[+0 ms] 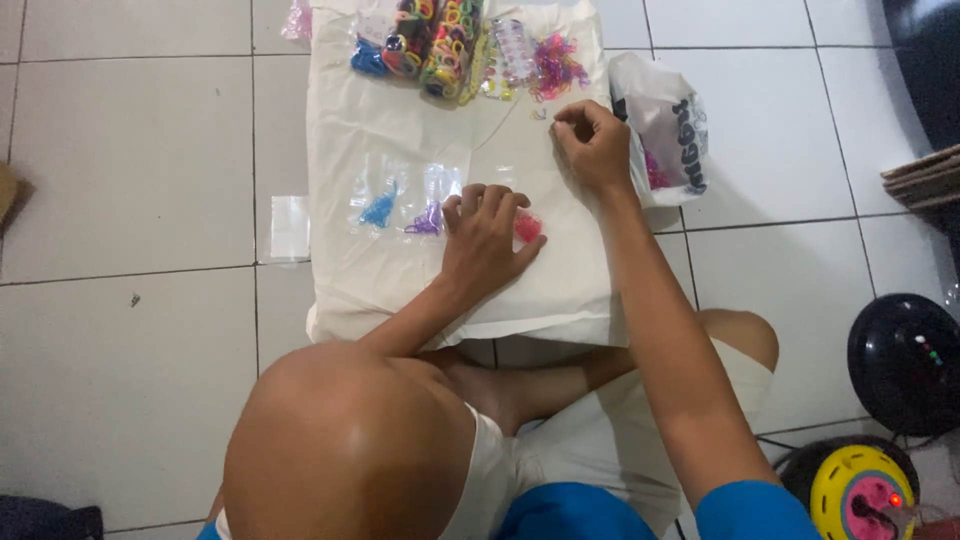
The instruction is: The person sorts small colorful rubber hair ties by picking them up one by one and placing them into small plastic bags. The hair ties are transferred by hand into the bags, which are held open with the other hand.
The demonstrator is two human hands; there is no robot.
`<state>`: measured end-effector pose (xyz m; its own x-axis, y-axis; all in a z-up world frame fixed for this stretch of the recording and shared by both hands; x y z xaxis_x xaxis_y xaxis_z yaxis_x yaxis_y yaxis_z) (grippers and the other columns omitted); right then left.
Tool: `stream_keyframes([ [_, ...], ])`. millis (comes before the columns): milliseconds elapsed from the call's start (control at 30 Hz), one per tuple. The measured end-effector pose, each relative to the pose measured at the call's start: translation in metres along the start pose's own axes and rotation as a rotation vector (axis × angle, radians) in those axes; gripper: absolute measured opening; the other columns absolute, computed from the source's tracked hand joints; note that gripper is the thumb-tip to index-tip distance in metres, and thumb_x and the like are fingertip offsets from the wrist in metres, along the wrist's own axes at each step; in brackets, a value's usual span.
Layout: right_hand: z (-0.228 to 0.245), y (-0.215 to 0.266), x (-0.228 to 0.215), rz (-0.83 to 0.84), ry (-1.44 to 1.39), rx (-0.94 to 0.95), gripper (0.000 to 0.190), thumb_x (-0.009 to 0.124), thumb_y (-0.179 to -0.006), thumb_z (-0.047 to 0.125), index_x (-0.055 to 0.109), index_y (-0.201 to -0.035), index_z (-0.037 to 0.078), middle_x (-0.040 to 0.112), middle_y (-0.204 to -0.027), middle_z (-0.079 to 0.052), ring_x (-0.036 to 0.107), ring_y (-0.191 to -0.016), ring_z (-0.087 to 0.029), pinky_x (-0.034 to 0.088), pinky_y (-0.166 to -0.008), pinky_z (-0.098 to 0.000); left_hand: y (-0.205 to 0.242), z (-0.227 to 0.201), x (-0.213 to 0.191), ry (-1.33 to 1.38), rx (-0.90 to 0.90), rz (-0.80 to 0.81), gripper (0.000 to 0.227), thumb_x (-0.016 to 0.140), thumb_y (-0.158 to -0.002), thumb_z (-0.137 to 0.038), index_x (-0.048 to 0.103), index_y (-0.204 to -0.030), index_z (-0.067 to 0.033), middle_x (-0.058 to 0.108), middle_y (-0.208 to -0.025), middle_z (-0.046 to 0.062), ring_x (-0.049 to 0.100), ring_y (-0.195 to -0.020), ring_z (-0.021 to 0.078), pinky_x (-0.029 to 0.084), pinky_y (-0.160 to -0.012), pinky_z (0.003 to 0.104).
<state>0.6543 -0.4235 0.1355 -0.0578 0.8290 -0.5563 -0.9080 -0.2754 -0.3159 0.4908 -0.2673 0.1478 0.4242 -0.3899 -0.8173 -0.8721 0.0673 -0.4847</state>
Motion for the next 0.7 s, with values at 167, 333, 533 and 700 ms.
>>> stream_keyframes([
  [167, 0.012, -0.004, -0.002, -0.036, -0.02, 0.064, 0.008, 0.073, -0.095, 0.022, 0.072, -0.099, 0.016, 0.07, -0.087, -0.006, 0.066, -0.081, -0.023, 0.055, -0.075, -0.0377, 0.002, 0.013, 0.008, 0.171, -0.036, -0.032, 0.036, 0.084, -0.083, -0.033, 0.069, -0.112, -0.0172, 0.067, -0.103, 0.007, 0.056, -0.11, 0.0312, 0.032, -0.095, 0.053],
  [333, -0.002, -0.001, 0.003, -0.073, -0.007, 0.096, 0.014, 0.077, -0.088, 0.029, 0.073, -0.096, 0.018, 0.066, -0.079, -0.004, 0.064, -0.075, -0.019, 0.055, -0.069, -0.0345, 0.012, 0.017, 0.018, 0.205, -0.006, -0.116, 0.028, 0.082, -0.087, -0.029, 0.069, -0.111, -0.0226, 0.072, -0.094, 0.002, 0.059, -0.106, 0.0258, 0.033, -0.095, 0.051],
  [533, 0.039, 0.01, -0.004, -0.076, -0.142, 0.238, 0.012, 0.073, -0.091, 0.026, 0.073, -0.094, 0.015, 0.062, -0.071, -0.002, 0.059, -0.068, -0.014, 0.053, -0.062, -0.0304, 0.014, 0.016, 0.007, 0.289, 0.025, -0.24, 0.024, 0.085, -0.085, -0.027, 0.075, -0.105, -0.0197, 0.076, -0.089, 0.003, 0.064, -0.099, 0.023, 0.034, -0.095, 0.049],
  [700, 0.025, 0.013, -0.002, -0.013, -0.107, 0.113, 0.014, 0.07, -0.096, 0.024, 0.071, -0.099, 0.01, 0.06, -0.073, -0.007, 0.057, -0.069, -0.016, 0.051, -0.061, -0.0331, 0.013, 0.026, -0.007, 0.502, -0.079, -0.338, 0.026, 0.084, -0.087, -0.034, 0.073, -0.106, -0.02, 0.075, -0.088, -0.001, 0.065, -0.093, 0.0227, 0.039, -0.09, 0.042],
])
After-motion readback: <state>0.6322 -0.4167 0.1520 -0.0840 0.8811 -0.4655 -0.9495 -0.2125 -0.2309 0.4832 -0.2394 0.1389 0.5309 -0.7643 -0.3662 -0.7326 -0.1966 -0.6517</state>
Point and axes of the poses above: each hand's wrist, its own y-axis away from the middle knuckle, its own x-axis out of the palm, z = x × y, the point moved 2 cm from there along -y, towards the middle knuckle
